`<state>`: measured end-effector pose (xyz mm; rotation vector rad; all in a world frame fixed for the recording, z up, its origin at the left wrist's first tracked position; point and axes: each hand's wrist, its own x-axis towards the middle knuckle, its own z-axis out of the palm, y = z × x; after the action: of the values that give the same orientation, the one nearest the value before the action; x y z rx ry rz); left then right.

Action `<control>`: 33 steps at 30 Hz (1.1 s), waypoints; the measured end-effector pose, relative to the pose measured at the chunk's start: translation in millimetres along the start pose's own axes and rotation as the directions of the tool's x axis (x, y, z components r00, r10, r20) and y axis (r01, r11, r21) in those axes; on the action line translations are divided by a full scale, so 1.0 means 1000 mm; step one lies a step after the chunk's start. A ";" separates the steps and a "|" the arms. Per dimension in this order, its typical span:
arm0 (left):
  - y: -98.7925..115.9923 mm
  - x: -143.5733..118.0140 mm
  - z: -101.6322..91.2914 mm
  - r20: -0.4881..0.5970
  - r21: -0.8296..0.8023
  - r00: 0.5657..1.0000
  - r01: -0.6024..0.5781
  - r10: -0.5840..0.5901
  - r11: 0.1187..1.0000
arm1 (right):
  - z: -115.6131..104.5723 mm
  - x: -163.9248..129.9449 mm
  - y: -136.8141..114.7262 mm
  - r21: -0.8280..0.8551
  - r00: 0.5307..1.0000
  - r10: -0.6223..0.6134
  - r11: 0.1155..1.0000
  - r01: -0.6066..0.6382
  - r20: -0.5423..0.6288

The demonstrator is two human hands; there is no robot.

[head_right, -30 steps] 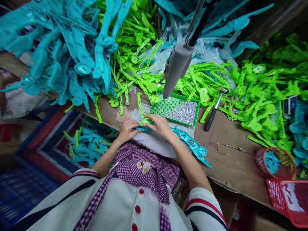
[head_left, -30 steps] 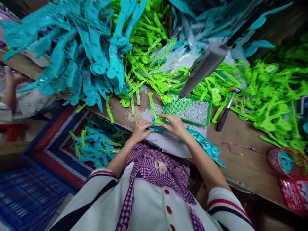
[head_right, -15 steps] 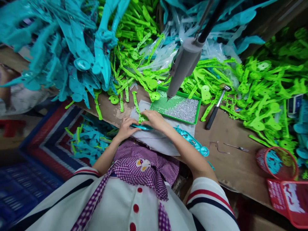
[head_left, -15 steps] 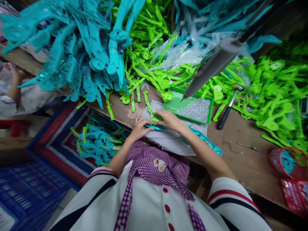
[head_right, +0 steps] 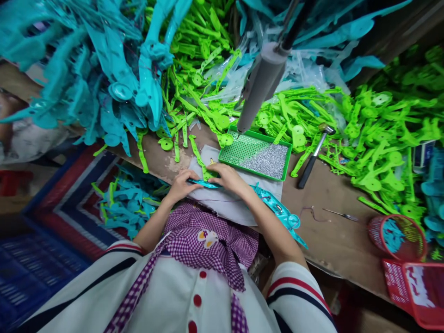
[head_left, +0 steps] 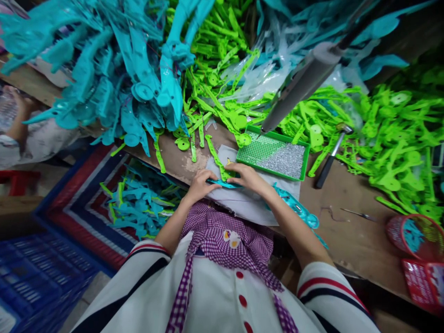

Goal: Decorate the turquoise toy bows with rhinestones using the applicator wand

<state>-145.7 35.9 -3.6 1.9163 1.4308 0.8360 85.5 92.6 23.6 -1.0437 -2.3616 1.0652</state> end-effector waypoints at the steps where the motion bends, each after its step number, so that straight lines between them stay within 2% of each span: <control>1: 0.000 -0.003 -0.002 0.001 0.007 1.000 -0.008 0.008 1.000 | -0.003 -0.007 -0.004 -0.019 0.999 -0.005 1.000 0.005 -0.035; 3: 0.004 -0.010 -0.009 -0.003 0.027 1.000 -0.030 0.030 0.999 | -0.016 -0.034 -0.010 -0.052 0.979 0.041 0.997 -0.052 -0.197; 4: 0.007 -0.013 -0.014 -0.020 0.034 0.999 -0.041 0.042 0.999 | -0.026 -0.052 -0.009 -0.063 0.938 0.113 0.988 -0.141 -0.328; 5: 0.011 -0.013 -0.018 -0.044 0.036 0.998 -0.052 0.054 0.998 | -0.037 -0.071 -0.006 -0.062 0.847 0.220 0.957 -0.284 -0.485; 6: 0.017 -0.010 -0.021 -0.064 0.034 0.996 -0.063 0.065 0.997 | -0.050 -0.089 -0.001 -0.050 0.701 0.329 0.886 -0.461 -0.633; 7: 0.022 -0.003 -0.023 -0.071 0.031 0.995 -0.072 0.074 0.997 | -0.062 -0.105 0.007 -0.023 0.537 0.415 0.776 -0.631 -0.735; 8: 0.028 0.009 -0.023 -0.047 0.035 0.996 -0.079 0.081 0.996 | -0.073 -0.119 0.016 0.007 0.409 0.476 0.658 -0.753 -0.779; 9: 0.034 0.024 -0.021 -0.001 0.051 0.997 -0.079 0.079 0.996 | -0.082 -0.128 0.026 0.022 0.338 0.532 0.559 -0.829 -0.777; 10: 0.039 0.042 -0.016 0.055 0.081 0.997 -0.067 0.063 0.994 | -0.089 -0.133 0.035 0.023 0.304 0.588 0.482 -0.876 -0.750; 11: 0.044 0.061 -0.010 0.113 0.118 0.993 -0.045 0.032 0.992 | -0.093 -0.135 0.044 0.010 0.305 0.637 0.441 -0.897 -0.708; 13: 0.050 0.096 0.005 0.230 0.203 0.973 -0.008 -0.039 0.979 | -0.097 -0.132 0.056 -0.036 0.355 0.687 0.432 -0.901 -0.635; 15: 0.054 0.119 0.019 0.301 0.245 0.950 0.007 -0.082 0.970 | -0.097 -0.126 0.062 -0.096 0.400 0.675 0.441 -0.892 -0.620; 16: 0.055 0.125 0.024 0.313 0.236 0.945 0.022 -0.098 0.971 | -0.097 -0.125 0.063 -0.126 0.408 0.662 0.431 -0.893 -0.629; 19: 0.060 0.123 0.036 0.293 0.113 0.942 0.134 -0.162 0.985 | -0.100 -0.131 0.066 -0.193 0.414 0.642 0.387 -0.902 -0.645; 21: 0.064 0.117 0.041 0.279 0.031 0.935 0.219 -0.219 0.975 | -0.104 -0.141 0.069 -0.207 0.424 0.643 0.387 -0.899 -0.638; 23: 0.069 0.114 0.045 0.290 0.018 0.925 0.252 -0.246 0.968 | -0.109 -0.153 0.074 -0.204 0.425 0.646 0.391 -0.898 -0.634; 26: 0.078 0.121 0.051 0.307 0.058 0.926 0.209 -0.217 0.976 | -0.114 -0.165 0.080 -0.183 0.422 0.661 0.401 -0.898 -0.621; 28: 0.084 0.130 0.055 0.293 0.094 0.937 0.172 -0.192 0.981 | -0.117 -0.167 0.082 -0.187 0.440 0.675 0.416 -0.890 -0.593; 31: 0.093 0.140 0.062 0.279 0.237 0.941 0.125 -0.191 0.963 | -0.119 -0.164 0.079 -0.244 0.478 0.671 0.417 -0.876 -0.568; 33: 0.098 0.141 0.064 0.267 0.350 0.941 0.105 -0.207 0.931 | -0.119 -0.161 0.073 -0.272 0.486 0.652 0.407 -0.872 -0.582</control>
<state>-6.7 143.0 50.8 2.0282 1.5808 0.2204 295.9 64.8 45.3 -2.5067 -1.7849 0.2530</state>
